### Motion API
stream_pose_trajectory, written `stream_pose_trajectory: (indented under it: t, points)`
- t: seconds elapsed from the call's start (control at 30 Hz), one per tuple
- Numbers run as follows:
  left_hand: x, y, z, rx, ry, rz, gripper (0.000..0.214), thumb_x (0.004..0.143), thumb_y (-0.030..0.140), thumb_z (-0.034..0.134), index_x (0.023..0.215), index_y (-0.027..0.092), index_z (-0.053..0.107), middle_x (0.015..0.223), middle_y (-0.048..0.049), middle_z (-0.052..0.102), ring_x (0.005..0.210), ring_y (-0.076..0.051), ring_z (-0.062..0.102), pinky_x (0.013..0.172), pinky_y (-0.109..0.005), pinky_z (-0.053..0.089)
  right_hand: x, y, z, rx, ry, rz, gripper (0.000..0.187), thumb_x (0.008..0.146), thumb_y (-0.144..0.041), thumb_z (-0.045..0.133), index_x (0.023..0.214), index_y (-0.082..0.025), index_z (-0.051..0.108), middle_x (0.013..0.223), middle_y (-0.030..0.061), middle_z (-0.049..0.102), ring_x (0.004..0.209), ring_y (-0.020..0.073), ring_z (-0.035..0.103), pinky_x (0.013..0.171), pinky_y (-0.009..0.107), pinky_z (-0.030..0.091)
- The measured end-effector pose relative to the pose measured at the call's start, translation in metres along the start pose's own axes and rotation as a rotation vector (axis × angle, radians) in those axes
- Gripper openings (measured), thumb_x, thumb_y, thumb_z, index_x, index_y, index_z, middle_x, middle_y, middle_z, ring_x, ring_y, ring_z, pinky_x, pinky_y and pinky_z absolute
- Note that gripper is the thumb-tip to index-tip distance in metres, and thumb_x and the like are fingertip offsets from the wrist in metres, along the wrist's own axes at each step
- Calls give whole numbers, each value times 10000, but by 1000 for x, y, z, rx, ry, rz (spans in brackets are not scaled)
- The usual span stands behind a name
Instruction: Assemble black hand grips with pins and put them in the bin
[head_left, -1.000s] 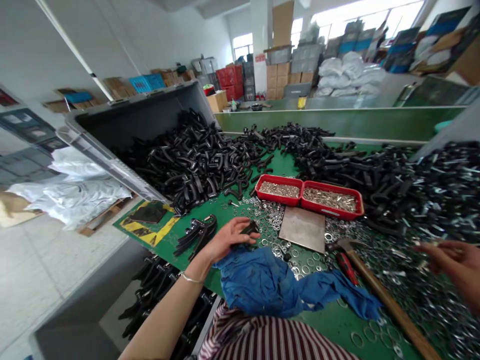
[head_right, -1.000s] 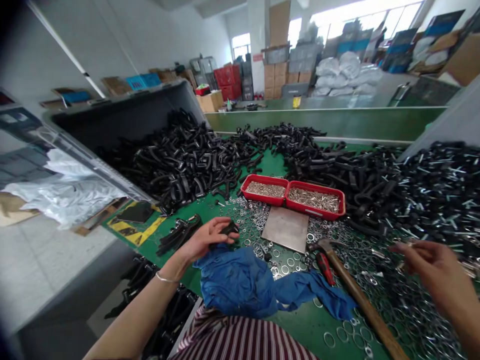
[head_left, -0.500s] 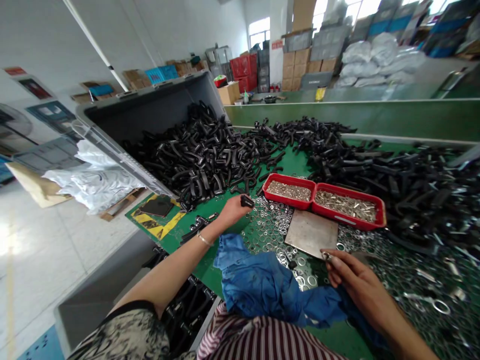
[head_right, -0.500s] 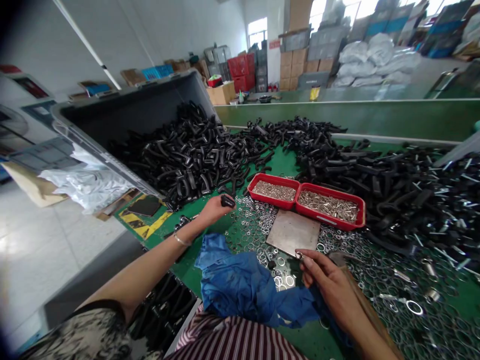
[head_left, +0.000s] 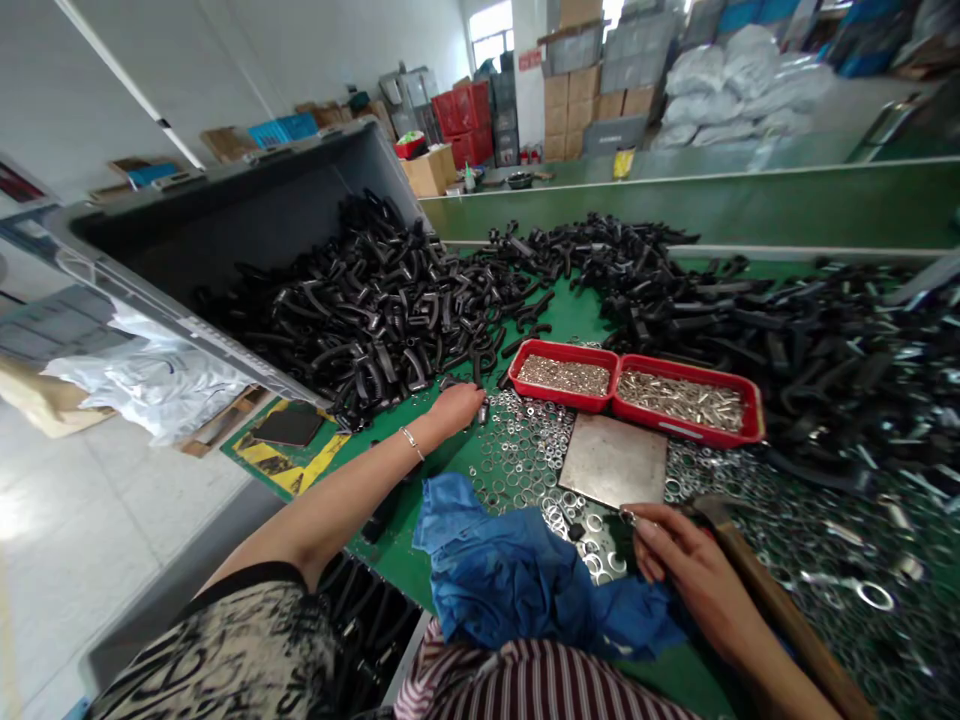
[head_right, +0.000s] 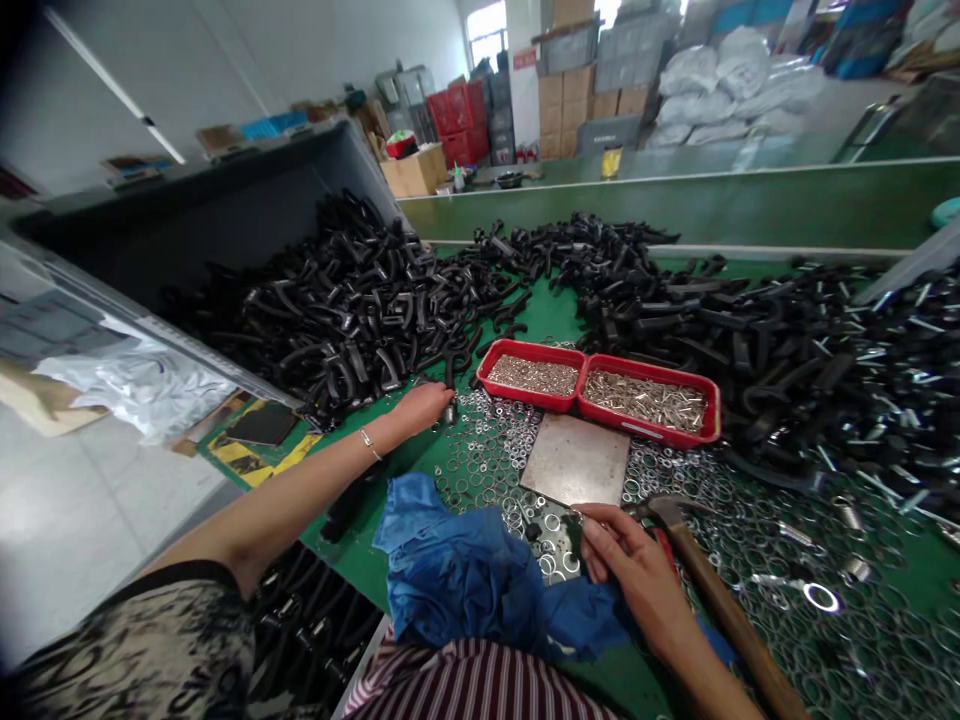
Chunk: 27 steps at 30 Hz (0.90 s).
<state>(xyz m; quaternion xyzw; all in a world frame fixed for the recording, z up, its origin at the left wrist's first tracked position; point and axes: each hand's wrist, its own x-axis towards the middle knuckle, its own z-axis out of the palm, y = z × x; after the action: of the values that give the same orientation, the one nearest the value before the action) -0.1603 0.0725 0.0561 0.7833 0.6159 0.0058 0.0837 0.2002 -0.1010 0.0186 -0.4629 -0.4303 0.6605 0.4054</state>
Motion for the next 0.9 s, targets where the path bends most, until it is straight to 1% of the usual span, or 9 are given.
stream_pose_trajectory:
  t: [0.1,0.17,0.23,0.3,0.37,0.43,0.53,0.73,0.9]
  points:
    - [-8,23,-2,-186,98,22,315,828,55,515,1070,156,689,1063,-113,690,1069,-241,627,984,-351,465,4,-3,5,68,37,-5,317,884,-466,664,1096,-231,650,686,-28,522,582,121,476,552,265,419]
    - [-18,52,6,-562,112,-4,265,834,139,581,1075,163,688,970,-78,714,932,-218,669,890,-335,514,10,-7,5,85,73,-15,295,866,-470,683,1038,-231,660,699,-31,521,592,120,488,569,266,429]
    - [-29,89,21,-1032,28,-45,218,841,270,646,1015,146,690,801,-47,704,710,-181,668,731,-307,540,17,-11,4,96,105,-23,292,846,-457,711,1030,-239,650,728,-34,552,626,126,536,624,275,453]
    - [-37,127,39,-1386,-61,-58,288,818,376,700,981,139,677,747,-31,688,607,-151,637,646,-287,530,25,-17,3,114,125,-21,294,835,-437,729,1030,-240,631,760,-32,593,662,134,582,682,287,469]
    - [-42,159,55,-1603,-119,-50,357,784,408,748,1004,137,675,732,-27,689,619,-149,645,647,-281,527,32,-23,2,126,136,-27,273,840,-421,727,1004,-232,617,745,-35,607,663,136,597,698,291,469]
    - [-43,179,65,-1719,-160,-53,400,764,408,776,1038,132,686,716,-28,694,651,-156,660,677,-284,528,37,-28,2,118,137,-41,256,846,-410,723,981,-224,610,731,-35,614,656,136,601,697,290,471]
    - [-43,191,68,-1819,-219,-82,416,735,395,808,1032,123,705,730,-31,706,671,-155,662,717,-294,533,42,-30,1,109,119,-48,266,834,-403,741,983,-223,614,742,-29,637,660,140,620,699,294,489]
    - [-48,189,64,-1997,-356,-143,405,695,359,848,982,105,717,762,-41,693,714,-139,650,729,-279,524,50,-26,-7,179,34,2,215,845,-348,743,985,-216,646,791,-15,658,683,124,633,698,273,525]
    - [-51,187,68,-1993,-322,-189,391,661,350,864,933,101,734,778,-41,682,690,-115,604,679,-245,473,58,-23,-14,298,-59,136,258,836,-299,756,1059,-203,667,920,18,681,776,115,651,754,252,542]
